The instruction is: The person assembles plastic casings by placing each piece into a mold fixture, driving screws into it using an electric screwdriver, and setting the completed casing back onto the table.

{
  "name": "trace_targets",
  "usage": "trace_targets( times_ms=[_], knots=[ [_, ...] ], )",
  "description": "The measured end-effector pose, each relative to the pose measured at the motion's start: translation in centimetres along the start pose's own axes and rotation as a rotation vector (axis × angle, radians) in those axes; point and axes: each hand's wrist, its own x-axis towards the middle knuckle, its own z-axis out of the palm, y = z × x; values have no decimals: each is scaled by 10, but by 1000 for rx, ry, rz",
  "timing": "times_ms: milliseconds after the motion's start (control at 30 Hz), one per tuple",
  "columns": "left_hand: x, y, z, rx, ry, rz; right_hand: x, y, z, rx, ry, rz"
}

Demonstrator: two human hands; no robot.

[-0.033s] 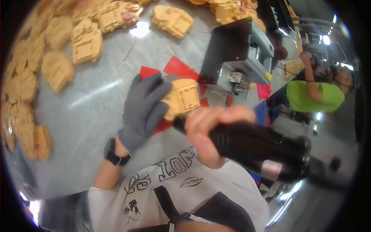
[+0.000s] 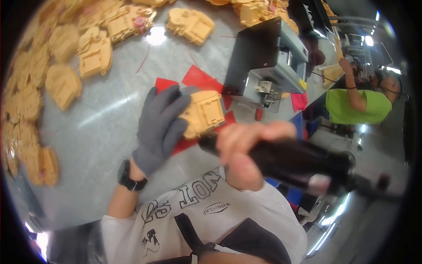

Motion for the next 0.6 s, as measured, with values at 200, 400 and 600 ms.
trace_targets(
  times_ms=[200,400,600],
  knots=[
    [8,12,5,20,-56,-1,33,-53,-86,-193,530,-293],
    [3,10,6,14,-39,-37,56,-19,-95,-292,590,-198],
    [4,9,7,20,-38,-8,19,-42,-64,-38,251,-184]
  ],
)
